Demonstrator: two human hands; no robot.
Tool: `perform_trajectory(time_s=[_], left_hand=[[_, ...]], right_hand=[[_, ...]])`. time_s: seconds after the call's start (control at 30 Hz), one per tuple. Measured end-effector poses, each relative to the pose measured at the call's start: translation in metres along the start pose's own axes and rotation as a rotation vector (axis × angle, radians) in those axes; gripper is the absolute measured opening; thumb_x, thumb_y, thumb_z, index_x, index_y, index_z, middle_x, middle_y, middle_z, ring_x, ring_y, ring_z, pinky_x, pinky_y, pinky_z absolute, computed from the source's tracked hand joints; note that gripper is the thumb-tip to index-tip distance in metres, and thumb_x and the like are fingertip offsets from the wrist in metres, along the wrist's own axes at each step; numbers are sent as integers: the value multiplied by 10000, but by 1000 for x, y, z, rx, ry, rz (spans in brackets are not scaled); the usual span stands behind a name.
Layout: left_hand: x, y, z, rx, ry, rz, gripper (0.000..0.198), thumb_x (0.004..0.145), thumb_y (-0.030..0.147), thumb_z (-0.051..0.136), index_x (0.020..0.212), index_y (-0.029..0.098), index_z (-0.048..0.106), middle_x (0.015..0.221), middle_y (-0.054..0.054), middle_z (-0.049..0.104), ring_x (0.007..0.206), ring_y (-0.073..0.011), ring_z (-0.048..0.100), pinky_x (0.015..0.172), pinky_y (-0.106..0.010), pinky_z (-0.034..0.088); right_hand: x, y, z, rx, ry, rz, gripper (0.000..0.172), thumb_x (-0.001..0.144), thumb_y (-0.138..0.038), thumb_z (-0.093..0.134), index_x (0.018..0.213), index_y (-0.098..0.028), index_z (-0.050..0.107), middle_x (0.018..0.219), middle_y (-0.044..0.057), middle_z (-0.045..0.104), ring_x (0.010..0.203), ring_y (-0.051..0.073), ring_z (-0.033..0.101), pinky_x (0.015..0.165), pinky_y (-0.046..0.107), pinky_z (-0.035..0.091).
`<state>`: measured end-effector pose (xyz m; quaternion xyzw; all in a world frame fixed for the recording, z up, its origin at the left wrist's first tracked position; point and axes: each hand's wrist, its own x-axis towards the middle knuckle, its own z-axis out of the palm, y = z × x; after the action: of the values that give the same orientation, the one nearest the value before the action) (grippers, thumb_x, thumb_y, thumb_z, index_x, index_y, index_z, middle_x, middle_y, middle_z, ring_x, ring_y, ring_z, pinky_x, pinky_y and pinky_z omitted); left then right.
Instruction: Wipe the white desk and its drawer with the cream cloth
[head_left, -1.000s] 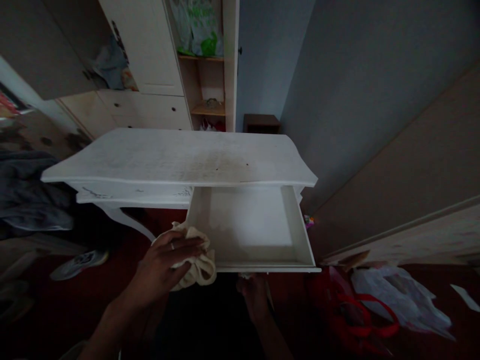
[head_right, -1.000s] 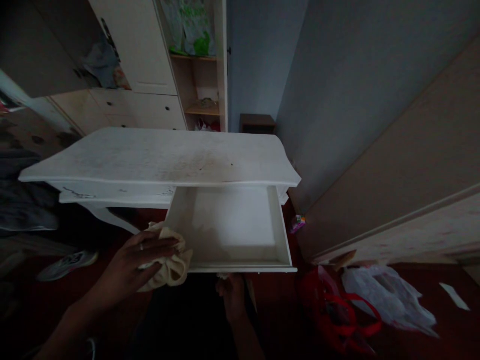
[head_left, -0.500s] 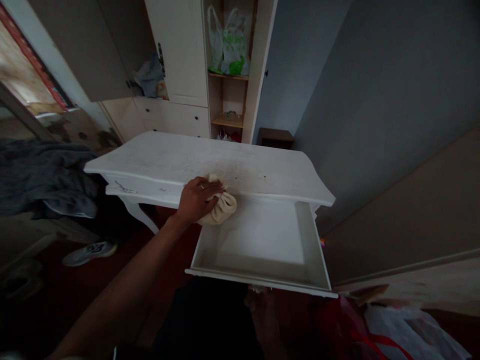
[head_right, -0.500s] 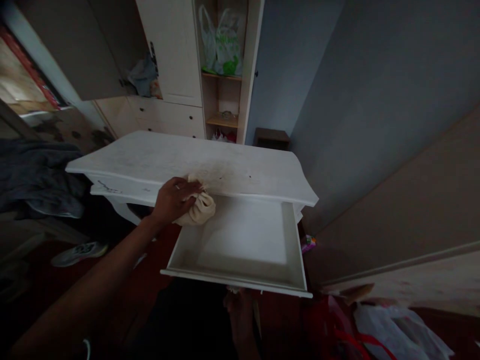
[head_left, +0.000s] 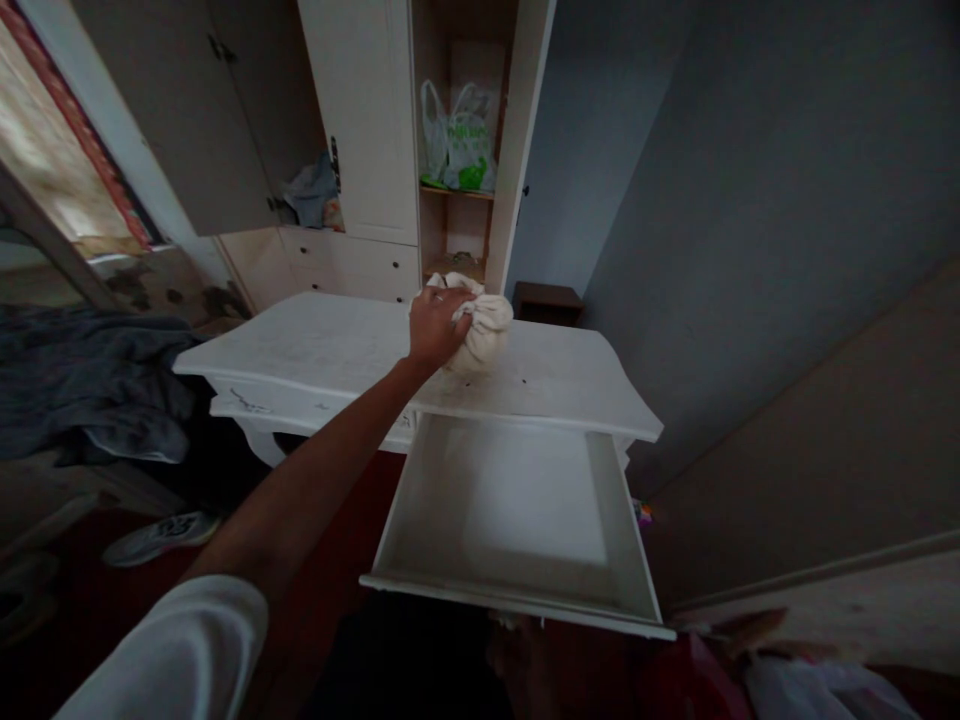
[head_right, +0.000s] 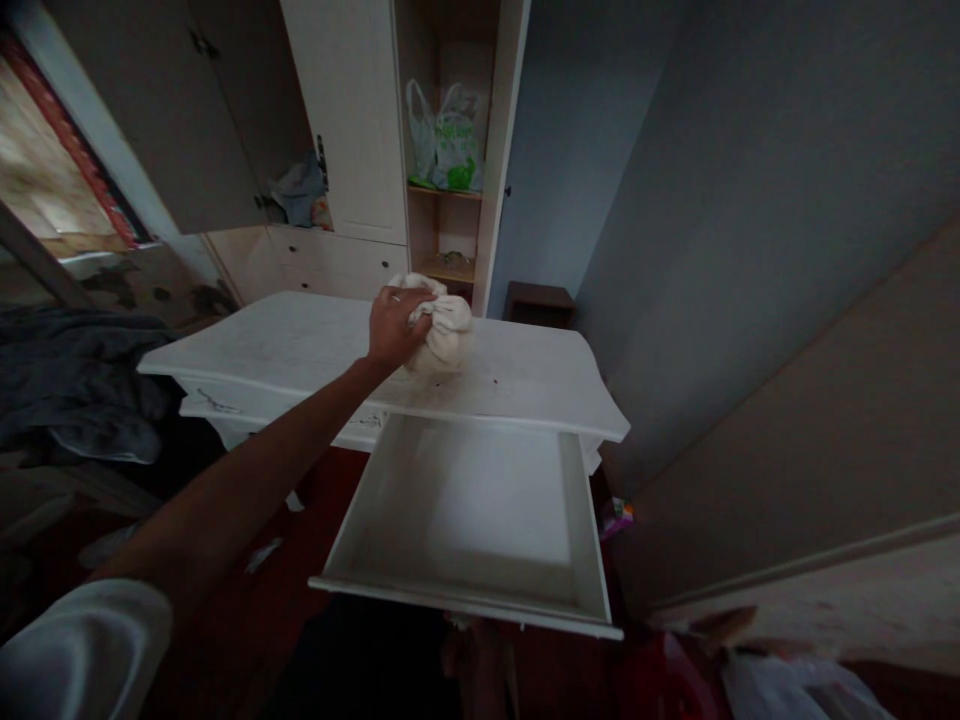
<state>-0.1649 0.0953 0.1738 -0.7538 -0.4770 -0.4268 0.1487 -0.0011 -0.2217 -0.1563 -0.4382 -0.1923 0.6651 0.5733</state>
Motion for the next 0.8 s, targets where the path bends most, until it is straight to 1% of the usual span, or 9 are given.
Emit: perform_trajectory(time_s=[0.07,0.1,0.13,0.23,0.33,0.4,0.5,0.63,0.8], left_hand=[[-21,-7,22,7,-218,28,363,859,286,518,1191,214,647,1269,-59,657,1164,-280,516,1006,-445,381],[-32,-11,31,5,-300,40,390,859,289,509,1221,204,628,1292,-74,643,1173,-284,520,1008,-451,382],[-42,-16,37,-3,-336,44,434,864,296,495,1272,184,589,1336,-97,610,1202,-286,515,1022,-455,377],[-63,-34,46,-69,-291,47,650,879,389,482,1443,88,365,1501,-195,416,1369,-294,388,1097,-450,331],[-71,-54,44,-161,-317,73,852,867,566,489,1479,28,238,1544,-251,300,1446,-317,258,1147,-465,280],[-72,-66,42,-214,-361,55,898,861,650,459,1461,11,262,1521,-268,318,1434,-336,273,1152,-485,276],[-74,-77,42,-255,-374,-2,897,857,690,437,1445,26,304,1488,-264,361,1404,-340,322,1147,-496,290],[-74,-79,47,-281,-369,-29,882,832,706,466,1447,89,327,1484,-222,384,1398,-333,340,1152,-490,288],[-73,-77,47,-311,-364,-48,913,810,726,475,1444,83,340,1450,-223,422,1367,-337,383,1138,-485,308]], right_hand=[[-4,-5,2,-35,-13,21,642,488,-804,713,637,-180,687,536,54,629,281,89,384,303,234,240],[-9,-9,3,-52,-17,21,644,518,-805,700,650,-174,692,515,48,615,294,97,400,316,236,255],[-15,-14,6,-69,-20,14,634,568,-794,684,672,-169,699,498,39,599,315,105,421,336,238,276],[-36,-30,17,-116,-28,-54,538,770,-681,623,827,-156,724,556,34,617,431,121,503,444,252,361],[-49,-41,26,-160,-43,-127,473,858,-603,582,905,-152,716,673,46,657,517,118,531,532,263,392],[-52,-44,28,-193,-27,-137,494,860,-620,569,874,-147,712,619,33,631,511,120,520,534,265,379],[-51,-45,27,-236,5,-137,536,833,-667,569,830,-150,712,520,10,578,487,128,499,527,272,359],[-52,-49,27,-290,22,-150,552,848,-680,534,829,-159,714,490,5,566,480,127,478,542,280,340],[-58,-59,39,-280,45,-172,532,853,-673,537,887,-171,711,496,-3,566,487,119,460,538,273,306]])
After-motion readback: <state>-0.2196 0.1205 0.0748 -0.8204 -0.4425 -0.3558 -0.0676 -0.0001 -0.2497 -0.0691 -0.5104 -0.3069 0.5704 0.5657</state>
